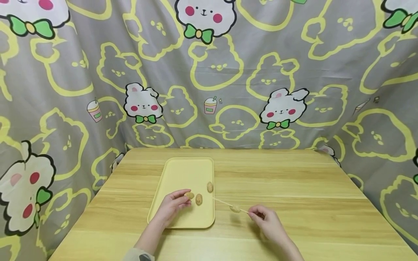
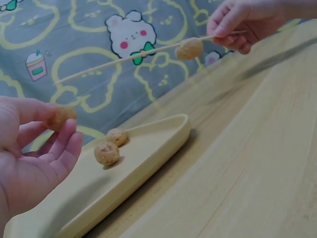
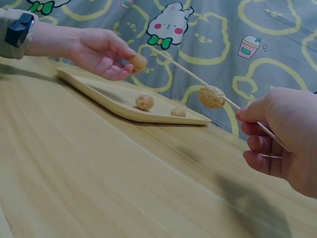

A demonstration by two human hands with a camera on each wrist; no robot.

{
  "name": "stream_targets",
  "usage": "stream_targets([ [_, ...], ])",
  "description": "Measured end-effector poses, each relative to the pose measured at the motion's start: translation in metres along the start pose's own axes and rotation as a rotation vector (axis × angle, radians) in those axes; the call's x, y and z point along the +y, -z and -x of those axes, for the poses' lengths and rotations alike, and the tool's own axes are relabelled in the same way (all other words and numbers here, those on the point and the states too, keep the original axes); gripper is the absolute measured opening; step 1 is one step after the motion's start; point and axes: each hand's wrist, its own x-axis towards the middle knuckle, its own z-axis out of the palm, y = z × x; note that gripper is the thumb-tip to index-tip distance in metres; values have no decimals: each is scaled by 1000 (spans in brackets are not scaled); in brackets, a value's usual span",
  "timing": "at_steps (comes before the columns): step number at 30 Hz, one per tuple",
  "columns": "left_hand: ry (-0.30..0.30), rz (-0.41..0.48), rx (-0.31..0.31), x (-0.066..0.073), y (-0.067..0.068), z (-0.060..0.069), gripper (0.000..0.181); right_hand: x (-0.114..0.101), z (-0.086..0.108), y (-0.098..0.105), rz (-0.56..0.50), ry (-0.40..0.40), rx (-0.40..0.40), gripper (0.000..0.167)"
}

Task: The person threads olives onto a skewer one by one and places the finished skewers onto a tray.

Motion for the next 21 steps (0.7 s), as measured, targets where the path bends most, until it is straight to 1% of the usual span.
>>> stream_targets([
  [5,1,8,-16,3,0,1,40,1,3,3,-27,24,-28,7],
  [7,0,12,-14,4,0,2,37,1,4,4,-33,15,-34,7],
  [11,-3,20,-10,5,1,2,33,1,5,6,-26,15,-50,7],
  [15,2,32,-13,5,2,2,34,1,6,8,-17,21,-76,7],
  [21,6,43,-31,6,3,2,35,3,7,9,-10,-13,-95,9],
])
